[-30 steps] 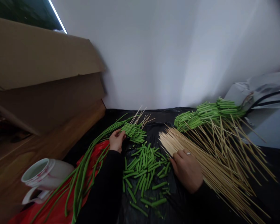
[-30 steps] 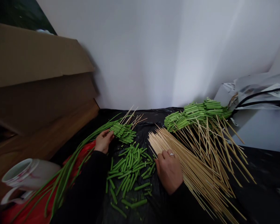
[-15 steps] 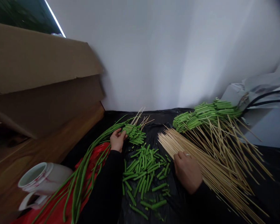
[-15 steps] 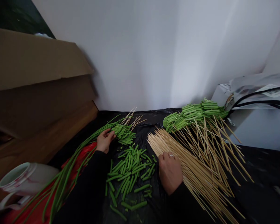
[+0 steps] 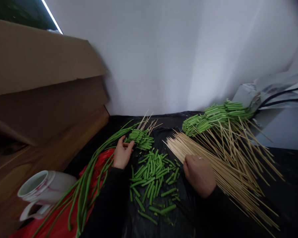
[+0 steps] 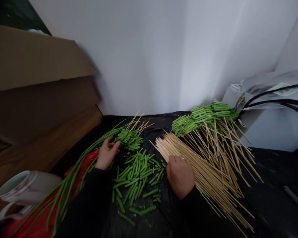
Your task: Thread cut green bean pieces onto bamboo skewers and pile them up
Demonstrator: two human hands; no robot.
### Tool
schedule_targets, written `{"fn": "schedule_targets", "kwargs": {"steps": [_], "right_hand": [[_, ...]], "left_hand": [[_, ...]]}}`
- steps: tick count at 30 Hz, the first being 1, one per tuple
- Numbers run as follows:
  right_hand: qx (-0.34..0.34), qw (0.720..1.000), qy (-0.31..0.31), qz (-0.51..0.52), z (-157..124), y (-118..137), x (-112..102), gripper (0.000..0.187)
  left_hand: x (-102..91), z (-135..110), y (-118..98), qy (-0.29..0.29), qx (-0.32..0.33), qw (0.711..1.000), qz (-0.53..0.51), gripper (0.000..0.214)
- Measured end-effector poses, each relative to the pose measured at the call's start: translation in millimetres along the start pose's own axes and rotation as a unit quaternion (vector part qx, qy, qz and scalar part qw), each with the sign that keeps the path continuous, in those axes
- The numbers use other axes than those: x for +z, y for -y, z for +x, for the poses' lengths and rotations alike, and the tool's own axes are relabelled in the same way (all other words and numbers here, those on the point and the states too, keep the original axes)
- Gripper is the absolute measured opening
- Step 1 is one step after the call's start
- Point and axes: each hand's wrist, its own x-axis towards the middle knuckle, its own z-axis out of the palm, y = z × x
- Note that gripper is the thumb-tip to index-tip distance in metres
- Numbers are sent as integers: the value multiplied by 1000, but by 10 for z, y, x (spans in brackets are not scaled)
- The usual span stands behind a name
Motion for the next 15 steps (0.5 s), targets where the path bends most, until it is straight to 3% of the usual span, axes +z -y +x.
{"fn": "schedule_targets", "kwargs": {"steps": [4, 7, 10, 15], "right_hand": [[-8, 998, -33, 51, 4, 3, -55, 17], [-70, 986, -57, 141, -4, 38, -75, 24], [-124, 974, -74, 173, -25, 83, -82, 32], [-138, 970, -96, 173, -54, 120, -83, 31]], "left_hand": [[145, -357, -106, 62, 76, 995, 26, 44], [256, -549, -133, 128, 69, 989, 19, 39], [296, -621, -130, 129, 57, 990, 2, 36], [280, -596, -74, 144, 25, 989, 2, 27]]}}
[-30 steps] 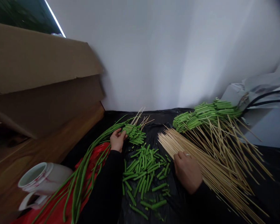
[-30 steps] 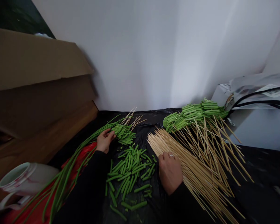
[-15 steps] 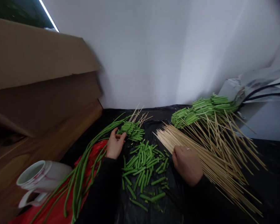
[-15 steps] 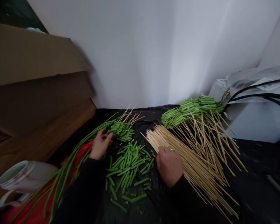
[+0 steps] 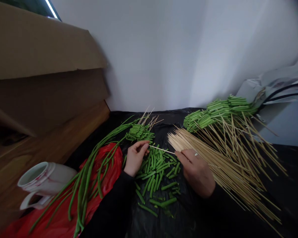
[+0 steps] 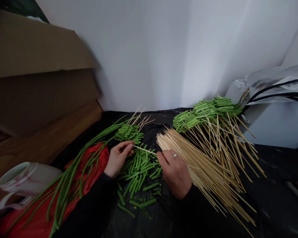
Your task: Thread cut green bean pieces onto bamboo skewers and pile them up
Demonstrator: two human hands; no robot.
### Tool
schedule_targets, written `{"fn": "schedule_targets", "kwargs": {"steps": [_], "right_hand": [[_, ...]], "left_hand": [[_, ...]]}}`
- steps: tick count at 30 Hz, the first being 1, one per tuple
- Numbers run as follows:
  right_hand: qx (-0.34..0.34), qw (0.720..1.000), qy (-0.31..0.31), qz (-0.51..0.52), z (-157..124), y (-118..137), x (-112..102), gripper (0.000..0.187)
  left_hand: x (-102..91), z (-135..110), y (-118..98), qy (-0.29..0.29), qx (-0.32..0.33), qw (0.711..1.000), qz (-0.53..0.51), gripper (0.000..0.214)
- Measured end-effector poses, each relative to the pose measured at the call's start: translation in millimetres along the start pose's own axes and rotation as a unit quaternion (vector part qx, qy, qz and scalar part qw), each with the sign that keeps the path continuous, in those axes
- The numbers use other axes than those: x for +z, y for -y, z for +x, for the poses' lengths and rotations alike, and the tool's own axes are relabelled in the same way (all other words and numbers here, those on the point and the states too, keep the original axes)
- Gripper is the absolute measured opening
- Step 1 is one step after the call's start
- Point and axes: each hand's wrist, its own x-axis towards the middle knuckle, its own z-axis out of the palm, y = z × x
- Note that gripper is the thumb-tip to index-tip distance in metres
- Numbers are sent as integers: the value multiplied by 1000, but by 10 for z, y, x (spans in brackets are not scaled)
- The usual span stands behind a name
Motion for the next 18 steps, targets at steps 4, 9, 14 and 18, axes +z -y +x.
{"fn": "schedule_targets", "kwargs": {"steps": [4, 9, 14, 18], "right_hand": [[-2, 1000, 1, -16, 7, 14, 1, 27], [-24, 999, 16, -43, -7, 67, 8, 24], [-21, 994, 16, -107, -46, 64, -4, 27], [38, 987, 61, -145, -46, -16, -6, 26]], "left_hand": [[1, -2, 28, 10, -22, 1000, -13, 26], [70, -88, -55, 148, -27, 989, 2, 25], [-48, -21, -75, 69, 8, 998, 13, 31], [-210, 96, 16, 2, 1, 998, 63, 32]]}}
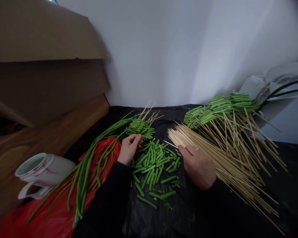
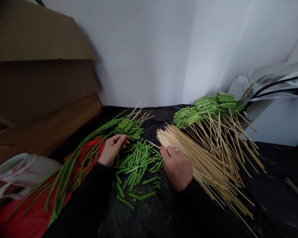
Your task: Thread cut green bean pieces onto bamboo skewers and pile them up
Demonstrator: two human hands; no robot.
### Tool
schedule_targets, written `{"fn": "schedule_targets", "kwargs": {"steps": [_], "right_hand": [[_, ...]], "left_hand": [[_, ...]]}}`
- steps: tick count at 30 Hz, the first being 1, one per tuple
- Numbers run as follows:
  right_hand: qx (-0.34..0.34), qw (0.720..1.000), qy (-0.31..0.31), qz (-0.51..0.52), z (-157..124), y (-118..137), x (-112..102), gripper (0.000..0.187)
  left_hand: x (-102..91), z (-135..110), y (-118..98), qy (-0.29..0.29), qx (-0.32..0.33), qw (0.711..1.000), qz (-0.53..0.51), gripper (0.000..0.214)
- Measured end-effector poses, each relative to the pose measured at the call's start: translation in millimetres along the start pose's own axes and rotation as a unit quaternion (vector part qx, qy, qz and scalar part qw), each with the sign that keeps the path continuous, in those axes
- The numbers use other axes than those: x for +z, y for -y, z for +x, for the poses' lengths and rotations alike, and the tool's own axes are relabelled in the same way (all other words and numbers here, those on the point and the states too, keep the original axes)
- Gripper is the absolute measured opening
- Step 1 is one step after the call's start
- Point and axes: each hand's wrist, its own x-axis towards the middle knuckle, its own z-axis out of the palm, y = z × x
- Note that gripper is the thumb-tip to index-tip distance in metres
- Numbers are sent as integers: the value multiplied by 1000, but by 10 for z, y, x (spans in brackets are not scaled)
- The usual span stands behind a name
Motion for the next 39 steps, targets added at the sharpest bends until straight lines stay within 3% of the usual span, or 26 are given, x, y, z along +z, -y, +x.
{"fn": "schedule_targets", "kwargs": {"steps": [5, 9, 12, 14, 17, 21, 25, 32, 39], "right_hand": [[57, 995, 84, 12, 8, -1, 100, 38], [57, 990, 127, 29, 6, 93, 134, 39], [42, 990, 128, 34, 55, 43, 75, 24], [48, 992, 113, 18, 100, -100, 21, 16], [109, 988, 101, -51, 135, -420, -1, 16], [177, 968, 138, -112, 94, -797, 117, 19], [218, 955, 157, -127, 41, -956, 224, 19], [214, 955, 165, -123, 41, -968, 249, 19], [210, 964, 138, -89, 92, -822, 117, 23]], "left_hand": [[35, 14, 110, 90, 10, 989, 115, 31], [125, -29, 155, 76, 64, 972, 211, 32], [178, -70, 158, 73, 110, 957, 259, 29], [204, -95, 151, 76, 135, 949, 275, 28], [224, -115, 138, 78, 150, 943, 288, 27], [210, -105, 118, 63, 145, 944, 290, 27], [183, -97, 93, 55, 156, 942, 292, 28], [180, -107, 94, 64, 170, 936, 300, 27], [175, -100, 89, 46, 179, 936, 299, 26]]}}
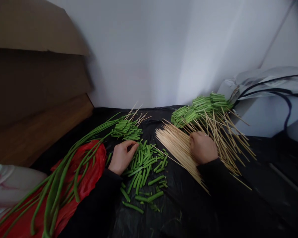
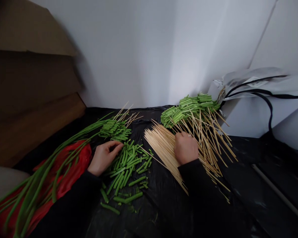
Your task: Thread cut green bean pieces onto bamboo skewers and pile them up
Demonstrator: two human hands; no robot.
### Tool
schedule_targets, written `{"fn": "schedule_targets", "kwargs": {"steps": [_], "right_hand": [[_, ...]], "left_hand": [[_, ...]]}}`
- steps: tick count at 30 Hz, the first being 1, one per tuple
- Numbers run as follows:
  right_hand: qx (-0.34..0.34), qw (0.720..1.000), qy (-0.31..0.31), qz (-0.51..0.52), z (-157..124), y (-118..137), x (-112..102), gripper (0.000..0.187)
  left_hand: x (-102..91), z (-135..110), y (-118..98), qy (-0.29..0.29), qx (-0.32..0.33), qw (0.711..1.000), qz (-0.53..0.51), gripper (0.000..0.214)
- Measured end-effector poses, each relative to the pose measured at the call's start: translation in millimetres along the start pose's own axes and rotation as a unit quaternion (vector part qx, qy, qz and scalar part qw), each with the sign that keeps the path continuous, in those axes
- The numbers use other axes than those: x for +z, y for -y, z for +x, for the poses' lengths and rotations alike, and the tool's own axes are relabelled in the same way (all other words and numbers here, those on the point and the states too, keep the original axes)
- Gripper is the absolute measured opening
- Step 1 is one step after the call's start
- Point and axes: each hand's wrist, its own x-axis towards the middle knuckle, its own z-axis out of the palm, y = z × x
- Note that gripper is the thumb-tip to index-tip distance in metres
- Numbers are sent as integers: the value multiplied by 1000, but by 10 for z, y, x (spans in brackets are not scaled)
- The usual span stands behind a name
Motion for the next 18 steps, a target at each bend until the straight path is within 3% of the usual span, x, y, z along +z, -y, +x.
{"fn": "schedule_targets", "kwargs": {"steps": [7, 18], "right_hand": [[-7, 1000, 25, 10, 16, -19, 9, 31], [11, 999, 39, -18, 55, -98, 159, 26]], "left_hand": [[-12, -1, -11, -4, -3, 1000, 0, 26], [-16, -6, -11, 2, 11, 1000, -6, 26]]}}
